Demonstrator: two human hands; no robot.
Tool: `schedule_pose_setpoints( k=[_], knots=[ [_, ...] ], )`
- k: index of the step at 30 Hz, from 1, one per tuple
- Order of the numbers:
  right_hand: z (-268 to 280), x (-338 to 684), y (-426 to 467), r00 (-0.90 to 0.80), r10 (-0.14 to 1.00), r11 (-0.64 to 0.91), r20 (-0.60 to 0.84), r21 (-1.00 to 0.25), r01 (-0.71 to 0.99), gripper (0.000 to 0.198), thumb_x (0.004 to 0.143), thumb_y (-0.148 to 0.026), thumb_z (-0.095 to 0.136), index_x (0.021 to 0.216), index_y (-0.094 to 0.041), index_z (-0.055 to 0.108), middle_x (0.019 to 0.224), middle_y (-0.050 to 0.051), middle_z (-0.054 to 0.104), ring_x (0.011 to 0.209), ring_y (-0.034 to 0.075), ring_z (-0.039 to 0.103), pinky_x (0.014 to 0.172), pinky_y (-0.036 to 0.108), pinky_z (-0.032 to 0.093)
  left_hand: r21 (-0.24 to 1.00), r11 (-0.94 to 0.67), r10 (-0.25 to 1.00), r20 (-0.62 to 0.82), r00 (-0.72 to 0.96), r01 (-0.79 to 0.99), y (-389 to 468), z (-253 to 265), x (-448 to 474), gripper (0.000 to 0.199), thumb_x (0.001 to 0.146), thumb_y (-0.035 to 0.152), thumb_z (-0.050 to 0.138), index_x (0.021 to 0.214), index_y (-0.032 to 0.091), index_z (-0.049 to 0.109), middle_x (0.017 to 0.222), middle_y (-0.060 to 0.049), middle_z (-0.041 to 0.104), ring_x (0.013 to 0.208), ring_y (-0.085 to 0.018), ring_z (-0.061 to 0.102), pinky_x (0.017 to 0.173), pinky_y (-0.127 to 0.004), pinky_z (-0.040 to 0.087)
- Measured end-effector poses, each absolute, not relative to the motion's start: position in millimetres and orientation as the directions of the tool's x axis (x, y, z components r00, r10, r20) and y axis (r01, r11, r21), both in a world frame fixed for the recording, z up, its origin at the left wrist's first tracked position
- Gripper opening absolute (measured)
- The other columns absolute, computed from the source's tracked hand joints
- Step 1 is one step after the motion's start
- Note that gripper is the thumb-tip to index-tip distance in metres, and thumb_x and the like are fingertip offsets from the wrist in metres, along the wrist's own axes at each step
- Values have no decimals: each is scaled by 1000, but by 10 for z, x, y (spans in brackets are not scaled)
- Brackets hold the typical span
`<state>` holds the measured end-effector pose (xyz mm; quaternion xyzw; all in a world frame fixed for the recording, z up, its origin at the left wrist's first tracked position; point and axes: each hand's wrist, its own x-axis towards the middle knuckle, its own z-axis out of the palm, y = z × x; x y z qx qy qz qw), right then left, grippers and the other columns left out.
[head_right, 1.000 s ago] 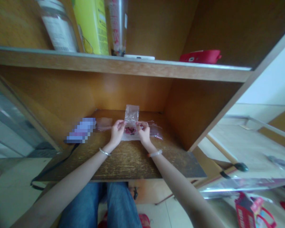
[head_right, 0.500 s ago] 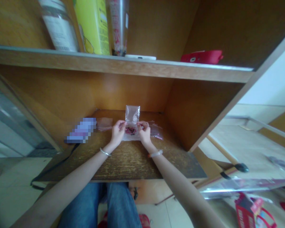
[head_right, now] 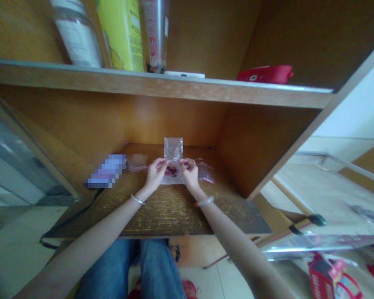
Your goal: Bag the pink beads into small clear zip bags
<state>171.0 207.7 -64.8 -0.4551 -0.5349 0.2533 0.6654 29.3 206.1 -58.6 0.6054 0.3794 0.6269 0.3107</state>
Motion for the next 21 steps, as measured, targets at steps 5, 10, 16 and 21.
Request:
schedule_pose_setpoints(
  k=[5, 10, 16, 21],
  knots=[
    [-626, 1699, 2064, 279, 851, 432, 444, -895, 106, 24, 71, -42, 64, 77, -19, 64, 84, 4, 64, 86, 19, 58, 85, 35, 44, 855, -514, 852, 518, -69, 65, 2059, -579, 285, 23, 83, 39, 56, 85, 17, 61, 75, -4, 67, 69, -15, 63, 64, -25, 49],
    [-613, 1690, 2043, 243, 867, 429, 435, -900, 81, 22, 70, -41, 65, 77, -19, 65, 84, 5, 64, 85, 19, 58, 83, 34, 44, 859, -508, 857, 511, -67, 58, 2059, -580, 290, 20, 82, 37, 57, 84, 17, 61, 77, -5, 67, 71, -16, 64, 65, -27, 50],
    [-625, 1681, 2047, 227, 869, 428, 439, -898, 97, 22, 70, -40, 64, 76, -19, 63, 85, 4, 63, 83, 18, 57, 79, 32, 45, 854, -512, 852, 518, -70, 88, 2036, -560, 291, 15, 82, 33, 57, 81, 17, 60, 75, -4, 67, 70, -16, 63, 66, -27, 50],
    [-604, 1681, 2033, 236, 872, 426, 428, -903, 62, 20, 70, -38, 65, 76, -19, 64, 85, 4, 63, 85, 18, 58, 81, 32, 45, 861, -506, 859, 508, -58, 53, 2017, -536, 289, 17, 81, 34, 58, 82, 17, 60, 73, -4, 66, 67, -15, 63, 62, -25, 49]
  ],
)
